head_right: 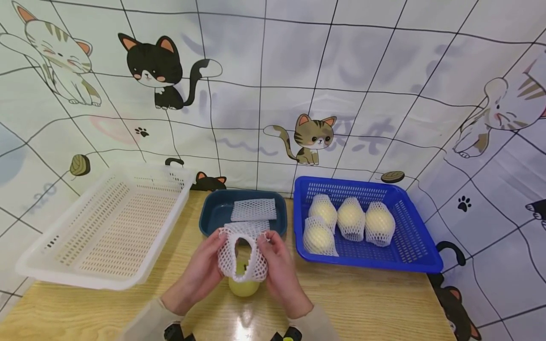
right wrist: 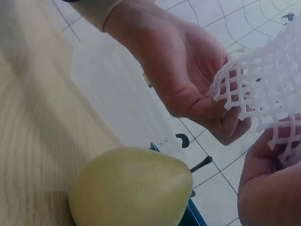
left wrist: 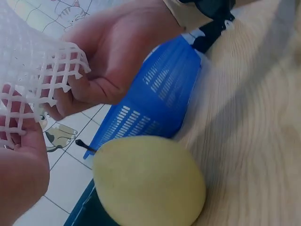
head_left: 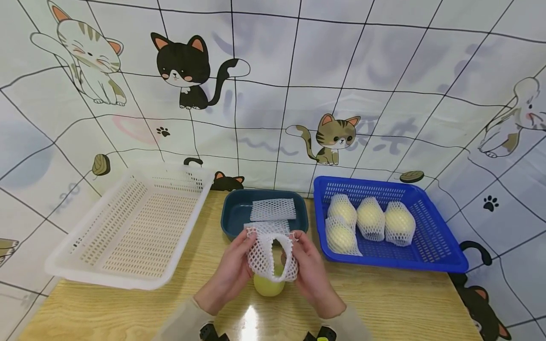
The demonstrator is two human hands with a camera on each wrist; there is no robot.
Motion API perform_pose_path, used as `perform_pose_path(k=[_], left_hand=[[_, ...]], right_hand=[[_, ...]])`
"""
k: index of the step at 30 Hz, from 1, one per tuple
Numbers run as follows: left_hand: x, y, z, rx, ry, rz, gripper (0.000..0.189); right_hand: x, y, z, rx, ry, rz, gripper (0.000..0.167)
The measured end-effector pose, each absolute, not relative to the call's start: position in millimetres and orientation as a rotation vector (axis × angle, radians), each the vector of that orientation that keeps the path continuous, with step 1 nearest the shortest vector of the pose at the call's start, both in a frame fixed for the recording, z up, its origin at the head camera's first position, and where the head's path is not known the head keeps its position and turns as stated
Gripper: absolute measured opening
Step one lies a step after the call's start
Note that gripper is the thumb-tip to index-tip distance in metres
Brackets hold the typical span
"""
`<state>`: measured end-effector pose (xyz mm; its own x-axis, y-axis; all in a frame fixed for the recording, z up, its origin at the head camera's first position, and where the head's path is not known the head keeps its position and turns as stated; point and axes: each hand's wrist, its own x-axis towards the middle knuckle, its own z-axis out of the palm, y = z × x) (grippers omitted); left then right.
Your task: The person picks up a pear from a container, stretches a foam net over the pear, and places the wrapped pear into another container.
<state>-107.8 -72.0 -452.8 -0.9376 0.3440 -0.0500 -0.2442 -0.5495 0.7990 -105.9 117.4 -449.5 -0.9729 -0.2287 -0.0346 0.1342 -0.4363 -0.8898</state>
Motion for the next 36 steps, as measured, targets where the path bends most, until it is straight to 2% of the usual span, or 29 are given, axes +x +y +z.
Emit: perform_pose_path(k=[3, 9, 17, 25, 36], left_hand=[[-106, -70, -453, 0.093, 1.274, 2.495, 0.054], [-102, -64, -456, -0.051, 1.505, 2.476, 0.037], [-98, -63, -466, -0.143, 1.748, 2.388, 0.026], [-96, -64, -483, -0.124, 1.949, 2.28, 0.029], [-93, -66, -498, -0.146, 2.13, 2.156, 0.023]], right_hand=[[-105, 114, -451, -0.064, 1.537, -2.488, 0.005], [-104, 112, -455, 0.051, 1.643, -2.43, 0.01], [-102, 116, -466, 0.045, 1.684, -2.301, 0.009], [-103, 119, -482, 0.064, 1.718, -2.252, 0.018], [-101, 119, -494, 0.101, 1.796, -2.194, 0.011]])
